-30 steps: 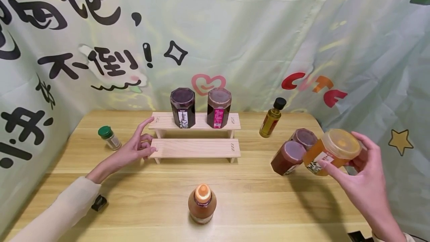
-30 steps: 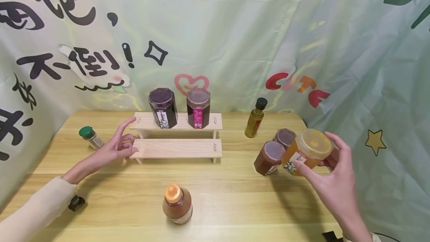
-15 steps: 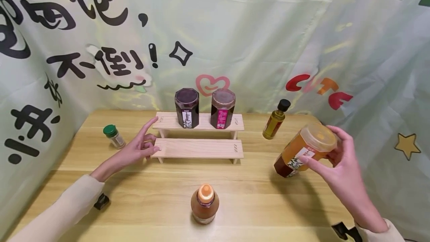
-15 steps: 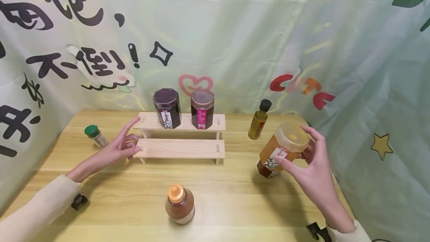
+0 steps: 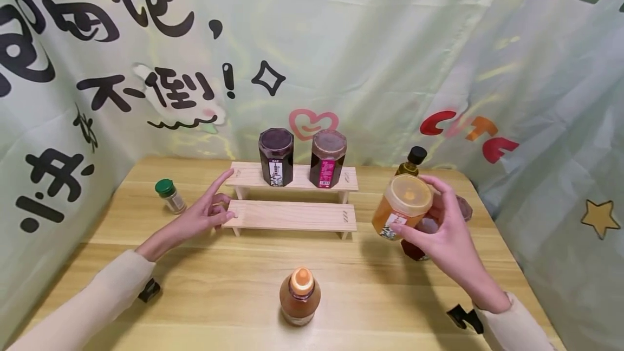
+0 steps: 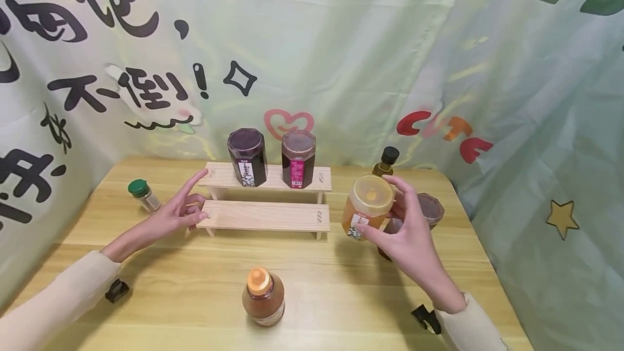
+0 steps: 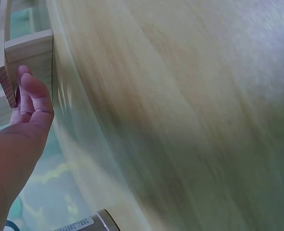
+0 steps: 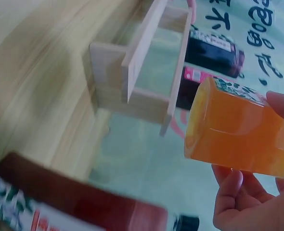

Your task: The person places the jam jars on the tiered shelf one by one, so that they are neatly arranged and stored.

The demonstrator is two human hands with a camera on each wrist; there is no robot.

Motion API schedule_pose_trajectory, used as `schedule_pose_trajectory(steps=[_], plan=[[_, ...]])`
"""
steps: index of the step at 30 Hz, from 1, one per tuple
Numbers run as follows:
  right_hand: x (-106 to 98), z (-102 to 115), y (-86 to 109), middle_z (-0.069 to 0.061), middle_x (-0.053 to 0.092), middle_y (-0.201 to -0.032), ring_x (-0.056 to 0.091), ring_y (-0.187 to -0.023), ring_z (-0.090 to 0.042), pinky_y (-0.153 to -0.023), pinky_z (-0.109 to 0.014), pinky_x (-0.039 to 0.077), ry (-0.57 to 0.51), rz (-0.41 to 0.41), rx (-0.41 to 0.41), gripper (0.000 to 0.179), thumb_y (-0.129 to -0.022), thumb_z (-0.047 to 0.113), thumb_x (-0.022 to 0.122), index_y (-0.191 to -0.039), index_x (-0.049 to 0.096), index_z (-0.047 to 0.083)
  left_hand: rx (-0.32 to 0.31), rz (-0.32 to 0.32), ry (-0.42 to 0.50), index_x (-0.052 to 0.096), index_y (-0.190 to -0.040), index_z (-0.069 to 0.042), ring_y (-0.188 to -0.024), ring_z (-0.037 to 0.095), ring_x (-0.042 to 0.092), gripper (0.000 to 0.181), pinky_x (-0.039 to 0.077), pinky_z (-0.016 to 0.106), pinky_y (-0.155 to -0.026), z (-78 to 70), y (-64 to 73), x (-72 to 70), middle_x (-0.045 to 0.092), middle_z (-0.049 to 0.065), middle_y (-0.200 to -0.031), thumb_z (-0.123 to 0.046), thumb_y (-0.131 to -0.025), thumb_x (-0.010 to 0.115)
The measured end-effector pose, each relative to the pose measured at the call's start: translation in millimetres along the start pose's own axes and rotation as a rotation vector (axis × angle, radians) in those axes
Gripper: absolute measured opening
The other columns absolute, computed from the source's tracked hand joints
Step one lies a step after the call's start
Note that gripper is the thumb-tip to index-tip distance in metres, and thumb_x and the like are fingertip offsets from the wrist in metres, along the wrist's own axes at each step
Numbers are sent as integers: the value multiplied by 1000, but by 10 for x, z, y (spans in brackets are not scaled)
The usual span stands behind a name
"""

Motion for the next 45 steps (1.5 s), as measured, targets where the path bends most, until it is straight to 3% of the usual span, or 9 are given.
schedule_pose_trajectory(steps=[3, 5, 7, 10, 15, 21, 33, 39, 45], plan=[[129, 11, -28, -6, 63, -136, 68, -107, -18, -72, -22, 58, -17, 29, -11, 103, -86, -3, 92, -167, 34, 25, -2, 9, 4, 2, -177, -36, -72, 27, 60, 104, 56, 35, -61, -5, -7, 16, 53, 24, -110, 1, -107, 68], [228, 16, -51, -5, 64, -135, 69, -107, -18, -72, -24, 57, -28, 48, -39, 103, -86, -2, 92, -166, 35, 25, -1, 14, 6, 1, -177, -35, -72, 26, 59, 104, 56, 36, -61, 0, -5, 20, 53, 24, -108, 3, -107, 67], [336, 18, -79, -6, 66, -134, 69, -108, -19, -76, -25, 58, -42, 70, -78, 103, -85, -3, 93, -166, 35, 23, -7, 12, 6, 2, -177, -36, -72, 25, 59, 104, 55, 35, -60, 10, -2, 17, 52, 23, -107, 4, -107, 67], [489, 10, -130, -4, 68, -132, 68, -111, -19, -92, -24, 55, -50, 100, -112, 102, -84, 0, 95, -165, 37, 23, -4, 12, 2, 2, -177, -35, -71, 26, 58, 104, 55, 36, -60, 12, -7, 17, 53, 24, -106, 4, -107, 67], [714, 21, -220, -1, 69, -132, 67, -114, -20, -95, -34, 56, -52, 153, -104, 101, -84, 9, 98, -164, 38, 25, 1, 8, 2, 2, -177, -35, -71, 26, 59, 104, 55, 35, -60, 20, -23, 22, 54, 24, -108, 3, -106, 68], [922, 79, -326, -5, 68, -135, 69, -114, -22, -97, -46, 58, -67, 171, -108, 103, -80, 10, 101, -163, 39, 17, 24, 14, 12, 1, -177, -33, -70, 25, 59, 104, 55, 35, -59, 22, -48, 27, 53, 24, -105, 5, -106, 66], [1511, 131, -425, -4, 65, -136, 65, -122, -22, -101, -45, 57, -165, 224, -187, 101, -78, 6, 100, -161, 43, 18, 8, 7, 2, 2, -177, -34, -73, 23, 59, 104, 56, 36, -60, 29, -23, 8, 51, 24, -109, 5, -106, 67], [1810, 142, -425, -5, 65, -135, 64, -123, -23, -101, -44, 58, -206, 252, -185, 101, -78, 5, 100, -160, 43, 17, 54, 27, 12, 1, -178, -30, -69, 25, 59, 104, 56, 37, -57, 50, -3, 4, 50, 24, -107, 7, -106, 66], [2070, 195, -488, -5, 65, -137, 63, -125, -19, -103, -41, 57, -239, 264, -174, 100, -79, 4, 99, -160, 44, 19, 34, 11, 6, 2, -177, -34, -73, 24, 59, 104, 56, 36, -59, 54, 0, -21, 49, 23, -110, 6, -106, 66]])
Point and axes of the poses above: each hand's wrist, its own y-axis away from the middle knuckle, its own x-axis out of the palm, z = x × y, the point moved 5 cm from there along -y, towards the middle knuckle
